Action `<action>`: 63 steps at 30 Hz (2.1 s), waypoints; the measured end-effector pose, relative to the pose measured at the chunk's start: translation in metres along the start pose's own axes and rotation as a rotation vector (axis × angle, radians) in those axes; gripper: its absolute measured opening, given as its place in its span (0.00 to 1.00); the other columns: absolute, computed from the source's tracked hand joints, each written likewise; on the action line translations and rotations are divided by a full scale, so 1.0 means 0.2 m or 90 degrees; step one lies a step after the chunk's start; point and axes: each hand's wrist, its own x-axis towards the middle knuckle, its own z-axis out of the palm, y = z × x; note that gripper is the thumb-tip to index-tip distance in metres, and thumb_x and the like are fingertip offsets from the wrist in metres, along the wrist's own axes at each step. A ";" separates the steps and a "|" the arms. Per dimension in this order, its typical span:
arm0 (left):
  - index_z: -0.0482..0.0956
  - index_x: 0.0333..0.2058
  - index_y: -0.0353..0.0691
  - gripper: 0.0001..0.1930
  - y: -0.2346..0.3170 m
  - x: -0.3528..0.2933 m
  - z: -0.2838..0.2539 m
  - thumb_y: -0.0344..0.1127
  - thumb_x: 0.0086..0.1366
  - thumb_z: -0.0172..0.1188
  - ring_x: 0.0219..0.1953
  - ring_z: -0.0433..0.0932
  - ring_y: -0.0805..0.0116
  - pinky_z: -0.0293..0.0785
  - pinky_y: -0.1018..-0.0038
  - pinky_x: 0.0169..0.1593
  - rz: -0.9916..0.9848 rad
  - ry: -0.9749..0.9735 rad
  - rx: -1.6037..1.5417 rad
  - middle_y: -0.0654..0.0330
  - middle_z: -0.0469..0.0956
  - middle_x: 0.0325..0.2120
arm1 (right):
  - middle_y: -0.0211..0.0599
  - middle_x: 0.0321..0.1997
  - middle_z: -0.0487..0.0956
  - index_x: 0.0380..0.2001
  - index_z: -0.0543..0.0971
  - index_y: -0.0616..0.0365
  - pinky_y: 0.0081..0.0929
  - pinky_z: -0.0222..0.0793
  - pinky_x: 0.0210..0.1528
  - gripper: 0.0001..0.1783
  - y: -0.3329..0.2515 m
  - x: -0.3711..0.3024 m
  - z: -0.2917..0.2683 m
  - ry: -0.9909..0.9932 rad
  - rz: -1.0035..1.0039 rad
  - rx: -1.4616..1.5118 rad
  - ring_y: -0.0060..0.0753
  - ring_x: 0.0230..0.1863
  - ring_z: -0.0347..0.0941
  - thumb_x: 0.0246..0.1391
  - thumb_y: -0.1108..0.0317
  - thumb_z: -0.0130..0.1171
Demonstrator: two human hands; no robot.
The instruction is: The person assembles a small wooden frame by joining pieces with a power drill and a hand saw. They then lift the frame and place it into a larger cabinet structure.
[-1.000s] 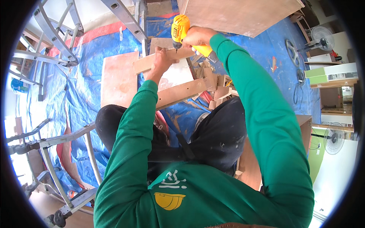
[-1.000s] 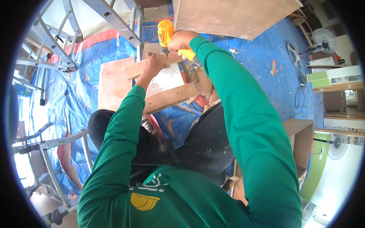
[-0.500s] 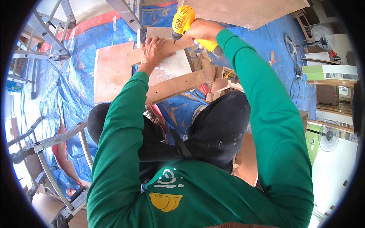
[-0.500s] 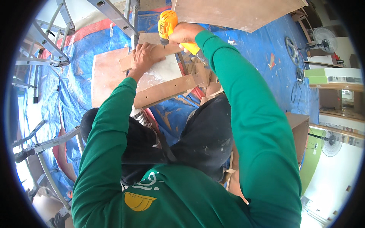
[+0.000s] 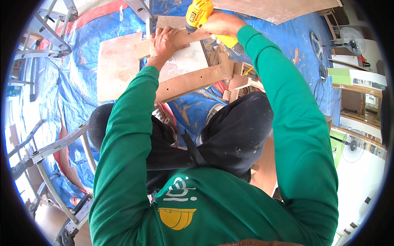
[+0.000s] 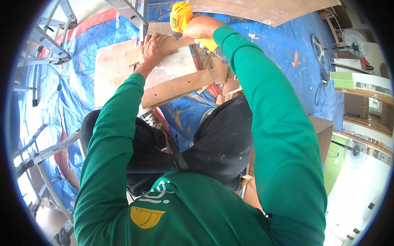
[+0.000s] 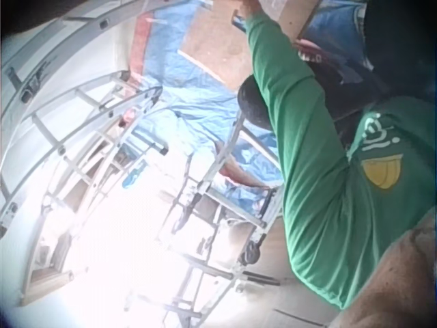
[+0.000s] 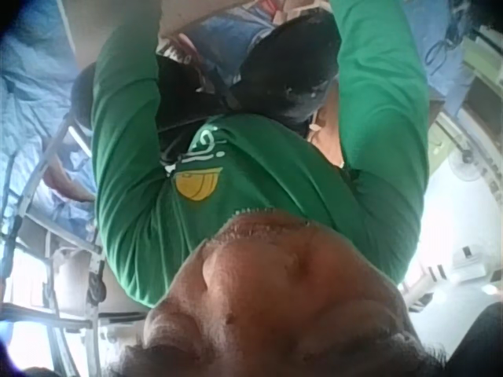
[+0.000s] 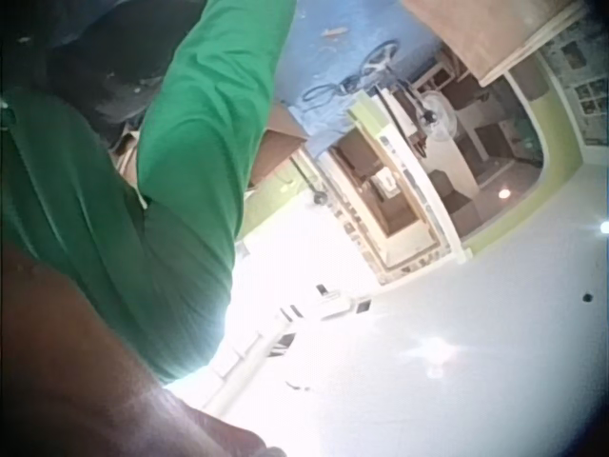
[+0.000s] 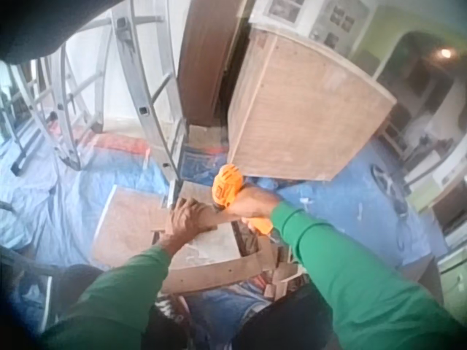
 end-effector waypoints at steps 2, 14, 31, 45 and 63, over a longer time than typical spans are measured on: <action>0.86 0.57 0.57 0.40 0.01 0.00 0.00 0.66 0.46 0.80 0.63 0.71 0.58 0.61 0.48 0.68 -0.001 -0.008 -0.009 0.69 0.80 0.55 | 0.44 0.32 0.83 0.48 0.83 0.60 0.40 0.81 0.29 0.19 0.04 0.02 0.01 -0.007 0.006 0.030 0.39 0.28 0.82 0.58 0.62 0.59; 0.85 0.59 0.58 0.41 -0.01 0.01 0.01 0.68 0.46 0.80 0.67 0.70 0.59 0.51 0.43 0.75 -0.017 -0.016 -0.049 0.68 0.80 0.58 | 0.43 0.32 0.84 0.44 0.85 0.62 0.39 0.81 0.33 0.18 0.06 -0.03 -0.04 -0.027 -0.106 -0.078 0.36 0.29 0.81 0.55 0.61 0.64; 0.75 0.68 0.47 0.51 -0.03 0.05 -0.06 0.67 0.49 0.79 0.72 0.65 0.45 0.56 0.42 0.73 0.023 -0.138 -0.011 0.50 0.71 0.68 | 0.30 0.41 0.84 0.54 0.81 0.60 0.30 0.77 0.44 0.18 1.39 -1.71 1.06 0.409 0.079 0.617 0.25 0.39 0.80 0.62 0.68 0.68; 0.74 0.66 0.34 0.47 -0.32 0.23 -0.29 0.58 0.56 0.78 0.65 0.72 0.41 0.68 0.52 0.69 0.243 -0.374 0.117 0.42 0.75 0.64 | 0.56 0.56 0.82 0.56 0.78 0.59 0.54 0.72 0.60 0.17 1.59 -1.39 2.12 0.423 0.103 0.296 0.61 0.59 0.79 0.66 0.71 0.53; 0.67 0.70 0.28 0.48 -0.49 0.33 -0.31 0.49 0.60 0.79 0.66 0.73 0.43 0.69 0.56 0.69 0.113 -0.554 -0.018 0.38 0.74 0.63 | 0.47 0.41 0.85 0.43 0.84 0.60 0.47 0.79 0.45 0.11 2.14 -2.70 2.90 0.035 0.673 -0.196 0.56 0.41 0.82 0.63 0.69 0.56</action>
